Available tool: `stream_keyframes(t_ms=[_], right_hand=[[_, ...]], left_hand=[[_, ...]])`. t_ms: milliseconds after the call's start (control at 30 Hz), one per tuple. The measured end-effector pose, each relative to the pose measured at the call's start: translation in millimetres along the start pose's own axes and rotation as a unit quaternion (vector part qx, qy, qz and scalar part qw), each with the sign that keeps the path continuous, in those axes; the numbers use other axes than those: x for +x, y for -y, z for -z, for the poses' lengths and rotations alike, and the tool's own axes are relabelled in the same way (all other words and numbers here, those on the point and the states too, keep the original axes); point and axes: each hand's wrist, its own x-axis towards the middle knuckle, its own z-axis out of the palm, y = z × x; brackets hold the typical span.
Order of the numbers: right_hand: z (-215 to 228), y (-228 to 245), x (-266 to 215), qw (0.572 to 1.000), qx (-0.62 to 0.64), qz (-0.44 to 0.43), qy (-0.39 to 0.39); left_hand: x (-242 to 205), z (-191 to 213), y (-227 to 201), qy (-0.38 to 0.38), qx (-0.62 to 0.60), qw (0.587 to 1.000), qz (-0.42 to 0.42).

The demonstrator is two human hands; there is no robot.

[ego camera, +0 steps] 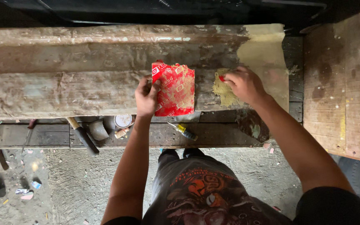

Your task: The person uses a red sandpaper sheet as a palette to scoop a yellow paste and applies it to a large, curved wooden surface with a small red scraper. The person repeatedly transfers the paste from the sandpaper to the wood, smoothing it into the surface.

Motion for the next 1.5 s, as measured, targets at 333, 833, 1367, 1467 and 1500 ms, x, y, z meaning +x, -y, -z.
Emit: stream_keyframes(t_ms=[333,833,1367,1467,1500], right_hand=[[35,0,-19,0.934,0.150,-0.320,0.059],[-1,-3,14,0.940,0.142,-0.262,0.167],[2,-15,26,0.900,0.213,-0.376,0.060],[-11,-17,20,0.925,0.165,-0.338,0.049],[-14,-20,18,0.926,0.148,-0.345,0.048]], left_hand=[[-1,-1,2,-0.006,0.012,1.000,-0.007],[-1,-1,5,-0.010,0.008,1.000,-0.006],[-1,-2,2,-0.011,0.030,0.999,-0.014],[0,-4,0,-0.015,0.042,0.999,-0.008],[1,-5,-1,-0.019,0.052,0.998,-0.004]])
